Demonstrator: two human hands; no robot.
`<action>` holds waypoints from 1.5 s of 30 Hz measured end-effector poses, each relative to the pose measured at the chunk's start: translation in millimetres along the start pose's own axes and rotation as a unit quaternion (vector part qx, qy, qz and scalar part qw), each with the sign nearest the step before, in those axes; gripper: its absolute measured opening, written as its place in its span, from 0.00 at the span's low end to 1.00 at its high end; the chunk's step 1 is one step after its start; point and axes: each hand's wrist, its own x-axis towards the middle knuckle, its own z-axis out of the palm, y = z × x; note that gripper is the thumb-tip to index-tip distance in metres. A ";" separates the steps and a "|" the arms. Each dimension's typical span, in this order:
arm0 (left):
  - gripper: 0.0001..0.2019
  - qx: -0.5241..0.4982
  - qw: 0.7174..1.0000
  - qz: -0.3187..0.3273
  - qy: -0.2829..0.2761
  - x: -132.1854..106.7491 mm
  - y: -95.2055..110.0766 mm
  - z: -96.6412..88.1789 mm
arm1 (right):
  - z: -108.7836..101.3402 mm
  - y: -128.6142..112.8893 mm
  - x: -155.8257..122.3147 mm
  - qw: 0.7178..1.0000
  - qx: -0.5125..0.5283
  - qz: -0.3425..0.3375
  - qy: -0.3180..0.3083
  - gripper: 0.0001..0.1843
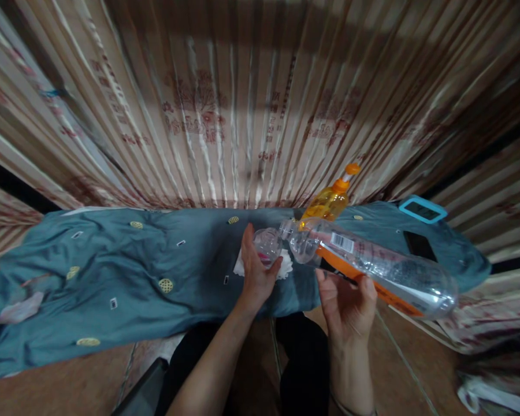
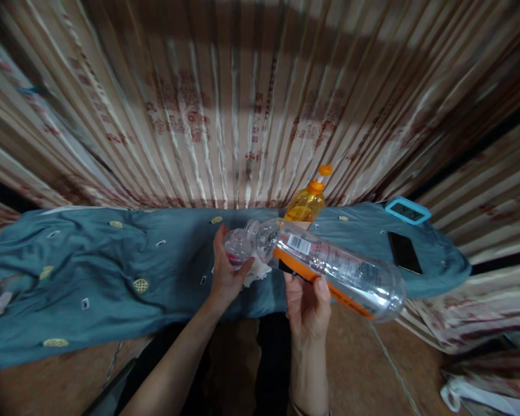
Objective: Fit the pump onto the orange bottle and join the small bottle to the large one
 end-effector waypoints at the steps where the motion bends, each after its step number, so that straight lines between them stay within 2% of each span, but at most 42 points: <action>1: 0.47 0.001 1.000 -0.001 -0.002 0.0 0.1 -0.1 | 1.3 -0.1 -0.3 1.000 0.002 -0.001 -0.006 0.33; 7: 0.46 -0.002 1.000 0.000 -0.003 -0.7 3.0 -0.6 | 7.7 -2.5 -3.7 1.000 0.002 -0.012 -0.007 0.34; 14: 0.45 -0.001 1.000 -0.015 -0.012 -0.4 8.7 -2.2 | 0.4 -0.2 -5.4 0.999 -0.023 -0.005 0.022 0.32; 19: 0.46 -0.017 0.999 -0.028 -0.009 0.6 11.0 -3.1 | -3.9 0.4 -6.3 0.999 -0.041 -0.028 0.014 0.26; 24: 0.45 -0.043 0.999 -0.029 -0.004 1.8 9.9 -2.2 | -5.3 0.6 -9.2 0.998 -0.053 -0.038 0.006 0.30; 28: 0.45 -0.045 0.999 -0.026 0.002 2.4 9.6 -1.4 | -6.2 0.7 -10.6 0.997 -0.054 -0.051 0.001 0.28; 32: 0.44 -0.040 0.999 -0.024 0.004 2.1 10.8 -1.4 | -8.4 0.7 -12.5 0.998 -0.056 -0.040 0.010 0.24; 39: 0.42 -0.044 0.998 -0.033 -0.010 1.9 11.9 -2.7 | -10.8 3.8 -14.7 0.997 -0.058 -0.029 0.032 0.26; 45: 0.43 -0.034 0.999 -0.015 -0.006 2.7 10.6 -2.5 | -11.9 5.3 -16.7 0.996 -0.065 -0.023 0.049 0.26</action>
